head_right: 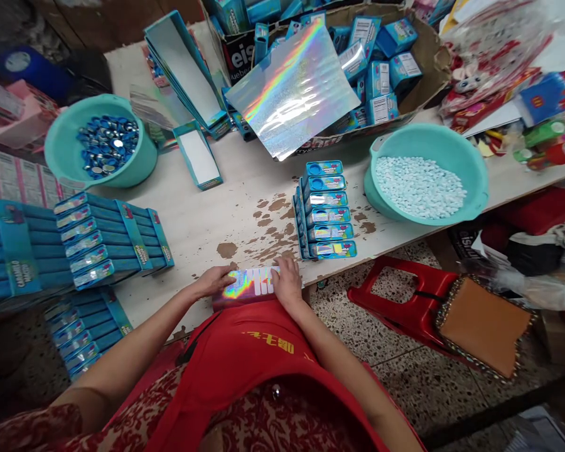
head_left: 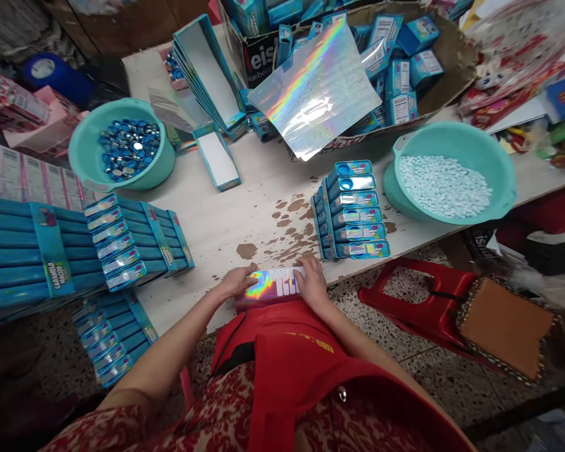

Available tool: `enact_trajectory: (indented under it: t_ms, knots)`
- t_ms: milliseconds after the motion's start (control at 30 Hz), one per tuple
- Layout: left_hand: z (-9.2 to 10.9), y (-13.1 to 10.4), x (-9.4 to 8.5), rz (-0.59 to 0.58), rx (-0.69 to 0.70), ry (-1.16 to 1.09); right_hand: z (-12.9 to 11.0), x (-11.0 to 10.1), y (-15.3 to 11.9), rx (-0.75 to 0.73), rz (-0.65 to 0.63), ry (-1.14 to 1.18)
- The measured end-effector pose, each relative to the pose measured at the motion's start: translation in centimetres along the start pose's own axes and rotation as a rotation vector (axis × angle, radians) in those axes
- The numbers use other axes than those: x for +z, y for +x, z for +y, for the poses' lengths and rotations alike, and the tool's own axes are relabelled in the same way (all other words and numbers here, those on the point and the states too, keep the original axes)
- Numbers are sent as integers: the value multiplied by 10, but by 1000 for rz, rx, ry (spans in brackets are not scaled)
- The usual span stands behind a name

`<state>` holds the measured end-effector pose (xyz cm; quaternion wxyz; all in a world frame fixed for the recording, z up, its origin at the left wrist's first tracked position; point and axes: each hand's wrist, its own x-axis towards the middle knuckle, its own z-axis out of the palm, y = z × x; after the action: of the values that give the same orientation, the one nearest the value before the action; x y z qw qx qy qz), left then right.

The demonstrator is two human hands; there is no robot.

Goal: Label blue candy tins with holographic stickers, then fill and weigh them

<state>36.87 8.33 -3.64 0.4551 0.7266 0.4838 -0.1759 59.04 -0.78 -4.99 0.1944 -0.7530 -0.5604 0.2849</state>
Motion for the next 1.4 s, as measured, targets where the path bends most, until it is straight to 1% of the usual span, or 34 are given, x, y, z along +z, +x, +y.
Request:
enact_trajectory:
  t_ms: [67,100,200,300,400,500,567,633,700,733,767,800,833,867,900,933,967,1000,1033,1067,1100,1133,1200,1267,1333,1400]
  knots:
    - [-4,-1,3,35,4,-81,-20,4,4,-165,-38,-79]
    - [-4,-1,4,65,4,-126,-31,7,6,-222,-88,-124]
    - [-4,3,10,141,-16,-218,-55,19,7,-306,-278,-262]
    - [-7,7,15,167,-55,-244,-60,27,1,-368,-392,-345]
    - [-11,11,18,183,-72,-267,-55,27,-5,-451,-434,-365]
    - [-12,14,20,193,-71,-270,-53,25,-5,-449,-408,-366]
    - [-10,17,20,198,-75,-261,-55,24,-3,-425,-379,-366]
    - [-8,18,21,203,-89,-247,-59,21,-2,-426,-380,-342]
    - [-6,16,20,207,-110,-232,-62,16,-4,-415,-386,-245]
    - [-4,14,19,209,-126,-222,-64,11,-5,-380,-374,-163]
    - [-2,10,17,230,-132,-213,-65,5,-6,-322,-353,-63]
    - [2,6,13,269,-111,-214,-66,-2,-7,-247,-326,49]
    - [7,0,9,316,-48,-234,-67,-11,-8,-162,-302,166]
    - [13,-6,3,352,54,-278,-68,-20,-8,-80,-283,280]
    - [21,-12,-3,364,178,-340,-70,-31,-9,-10,-267,381]
    - [30,-18,-9,342,302,-410,-72,-42,-9,40,-247,464]
    - [41,-23,-15,280,399,-473,-75,-53,-9,68,-217,523]
    - [52,-27,-21,190,447,-522,-79,-64,-10,76,-174,557]
    - [64,-30,-26,111,453,-559,-82,-76,-10,64,-117,561]
    - [76,-31,-31,55,439,-586,-85,-87,-9,36,-45,535]
    - [88,-30,-36,26,425,-607,-88,-97,-8,-3,37,480]
    - [101,-28,-42,21,419,-620,-90,-107,-6,-47,124,405]
    - [126,-18,-57,78,450,-597,-90,-126,4,-118,316,235]
    - [151,-4,-76,152,514,-532,-84,-144,22,-143,475,124]
    - [174,16,-95,218,564,-493,-73,-161,46,-117,566,87]
    - [193,38,-112,267,596,-482,-61,-175,75,-65,597,78]
